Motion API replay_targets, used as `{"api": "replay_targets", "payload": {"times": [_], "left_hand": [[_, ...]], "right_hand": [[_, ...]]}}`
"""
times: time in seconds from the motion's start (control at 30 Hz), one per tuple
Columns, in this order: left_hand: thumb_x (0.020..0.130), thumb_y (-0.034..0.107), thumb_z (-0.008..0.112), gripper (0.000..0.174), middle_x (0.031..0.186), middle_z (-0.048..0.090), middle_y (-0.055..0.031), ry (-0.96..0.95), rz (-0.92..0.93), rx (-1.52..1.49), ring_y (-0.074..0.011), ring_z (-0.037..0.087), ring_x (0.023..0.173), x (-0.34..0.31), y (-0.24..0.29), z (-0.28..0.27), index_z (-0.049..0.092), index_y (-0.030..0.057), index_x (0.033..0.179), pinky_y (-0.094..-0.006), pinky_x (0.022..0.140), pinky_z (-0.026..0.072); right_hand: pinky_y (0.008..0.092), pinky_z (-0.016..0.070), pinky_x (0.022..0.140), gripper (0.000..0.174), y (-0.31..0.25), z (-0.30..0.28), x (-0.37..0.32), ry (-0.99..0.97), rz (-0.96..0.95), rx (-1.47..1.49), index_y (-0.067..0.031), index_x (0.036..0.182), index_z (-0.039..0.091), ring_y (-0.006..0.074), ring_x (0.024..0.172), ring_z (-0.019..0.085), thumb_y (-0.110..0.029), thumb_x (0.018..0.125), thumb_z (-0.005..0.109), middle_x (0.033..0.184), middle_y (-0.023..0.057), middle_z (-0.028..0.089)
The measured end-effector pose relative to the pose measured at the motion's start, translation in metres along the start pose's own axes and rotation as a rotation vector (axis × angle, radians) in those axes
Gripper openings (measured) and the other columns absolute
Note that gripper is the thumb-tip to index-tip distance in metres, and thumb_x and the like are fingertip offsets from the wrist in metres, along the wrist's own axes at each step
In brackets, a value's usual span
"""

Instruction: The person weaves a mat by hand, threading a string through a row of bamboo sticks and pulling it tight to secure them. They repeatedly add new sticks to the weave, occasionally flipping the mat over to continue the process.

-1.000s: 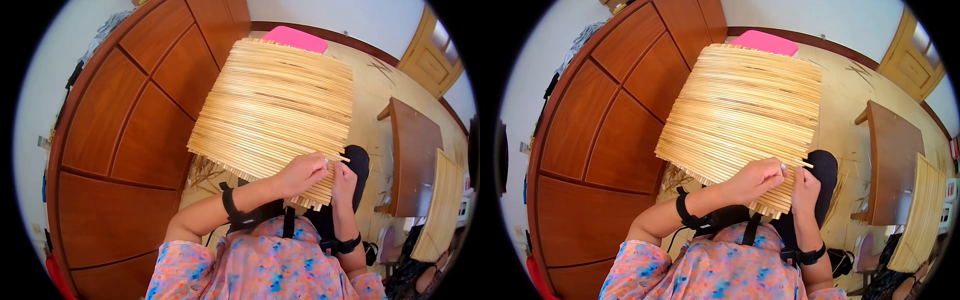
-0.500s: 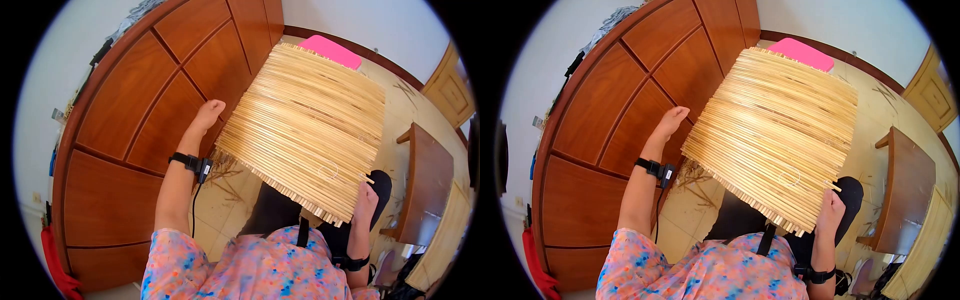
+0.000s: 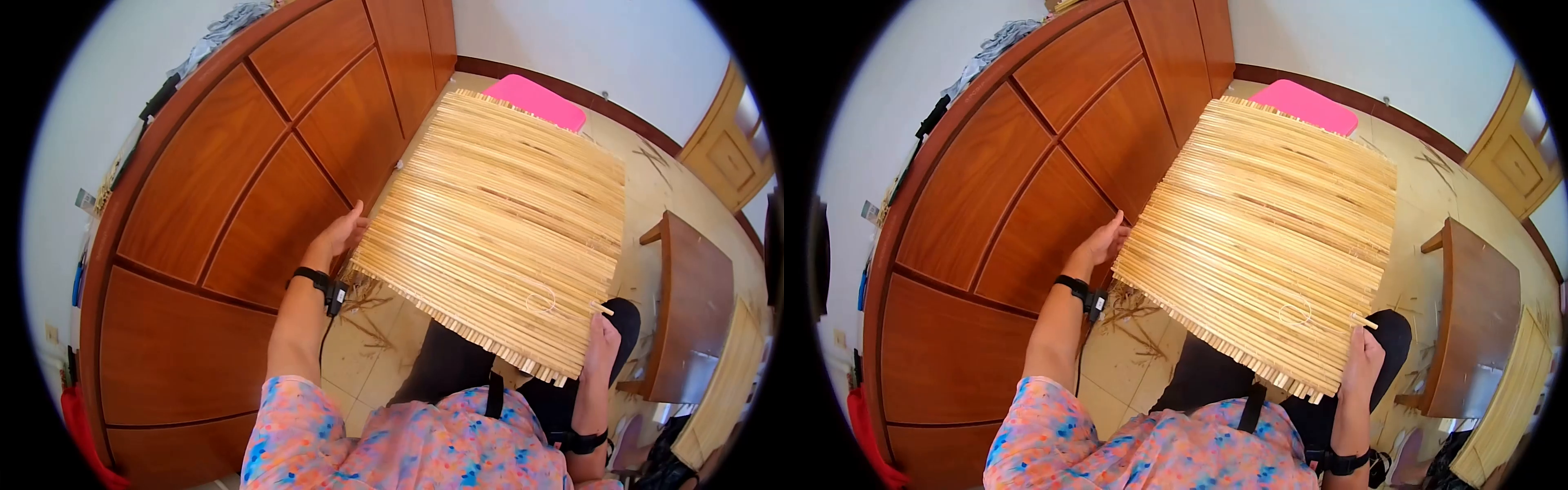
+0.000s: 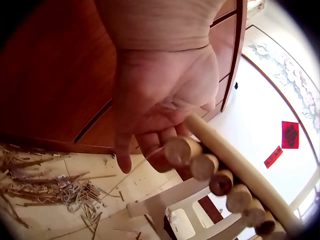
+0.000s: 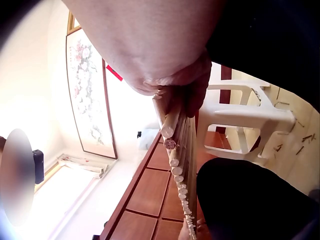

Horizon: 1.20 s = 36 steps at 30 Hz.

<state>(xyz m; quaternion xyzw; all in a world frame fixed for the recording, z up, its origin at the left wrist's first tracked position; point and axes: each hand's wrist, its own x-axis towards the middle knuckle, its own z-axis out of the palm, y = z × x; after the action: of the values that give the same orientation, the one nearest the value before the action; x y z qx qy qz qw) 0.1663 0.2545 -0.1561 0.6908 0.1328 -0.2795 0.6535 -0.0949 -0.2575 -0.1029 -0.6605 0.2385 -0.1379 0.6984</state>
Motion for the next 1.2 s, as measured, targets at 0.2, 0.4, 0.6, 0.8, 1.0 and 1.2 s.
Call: {"api": "replay_targets", "payload": {"times": [0.2, 0.4, 0.6, 0.8, 1.0, 1.2], "left_hand": [[0.093, 0.045, 0.060, 0.049, 0.067, 0.063, -0.0200, 0.469, 0.464, 1.083, -0.0317, 0.061, 0.062, -0.033, 0.081, -0.015, 0.067, 0.0022, 0.071, -0.0430, 0.061, 0.0480], [0.091, 0.020, 0.066, 0.027, 0.060, 0.054, -0.0153, 0.756, 1.358, 1.242, -0.0312, 0.054, 0.057, -0.148, 0.184, 0.159, 0.061, 0.0010, 0.074, -0.0368, 0.054, 0.0445], [0.082, 0.015, 0.076, 0.019, 0.069, 0.059, -0.0072, -0.090, 1.741, 0.869, -0.0251, 0.058, 0.067, -0.189, 0.166, 0.290, 0.061, 0.0062, 0.074, -0.0351, 0.059, 0.0466], [0.085, 0.020, 0.069, 0.017, 0.075, 0.059, -0.0127, -0.656, 1.227, 1.100, -0.0346, 0.058, 0.073, -0.172, 0.086, 0.297, 0.062, 0.0051, 0.082, -0.0421, 0.068, 0.0481], [0.088, 0.008, 0.066, 0.020, 0.101, 0.066, -0.0161, -0.352, 0.841, 0.978, -0.0349, 0.062, 0.092, -0.170, 0.089, 0.232, 0.065, 0.0009, 0.107, -0.0390, 0.084, 0.0499], [0.086, 0.005, 0.065, 0.016, 0.102, 0.065, -0.0190, 0.402, 0.947, 1.221, -0.0361, 0.063, 0.095, -0.114, 0.105, 0.182, 0.065, -0.0014, 0.101, -0.0389, 0.083, 0.0502]], "right_hand": [[0.0244, 0.0483, 0.070, 0.034, 0.006, -0.004, 0.003, -0.009, 0.014, 0.035, 0.0082, 0.101, 0.067, 0.0090, 0.078, 0.059, -0.021, 0.103, 0.050, 0.091, 0.0068, 0.069], [0.0244, 0.0488, 0.069, 0.034, 0.006, -0.001, 0.002, -0.008, 0.007, 0.072, 0.0082, 0.099, 0.068, 0.0086, 0.076, 0.059, -0.022, 0.102, 0.053, 0.089, 0.0058, 0.068], [0.0240, 0.0478, 0.066, 0.031, 0.002, 0.003, 0.000, -0.026, 0.009, 0.072, 0.0072, 0.096, 0.068, 0.0073, 0.074, 0.058, -0.020, 0.102, 0.053, 0.087, 0.0049, 0.068], [0.0238, 0.0471, 0.065, 0.031, -0.004, 0.008, -0.003, 0.005, -0.022, 0.012, 0.0071, 0.097, 0.068, 0.0067, 0.072, 0.057, -0.020, 0.101, 0.054, 0.084, 0.0038, 0.067], [0.0241, 0.0485, 0.066, 0.032, 0.001, 0.007, -0.001, -0.012, 0.011, 0.089, 0.0083, 0.099, 0.067, 0.0072, 0.074, 0.058, -0.020, 0.101, 0.054, 0.085, 0.0052, 0.068], [0.0239, 0.0479, 0.066, 0.031, 0.009, 0.003, 0.005, -0.014, 0.022, 0.071, 0.0081, 0.098, 0.068, 0.0070, 0.074, 0.057, -0.020, 0.101, 0.055, 0.085, 0.0038, 0.067]]}}
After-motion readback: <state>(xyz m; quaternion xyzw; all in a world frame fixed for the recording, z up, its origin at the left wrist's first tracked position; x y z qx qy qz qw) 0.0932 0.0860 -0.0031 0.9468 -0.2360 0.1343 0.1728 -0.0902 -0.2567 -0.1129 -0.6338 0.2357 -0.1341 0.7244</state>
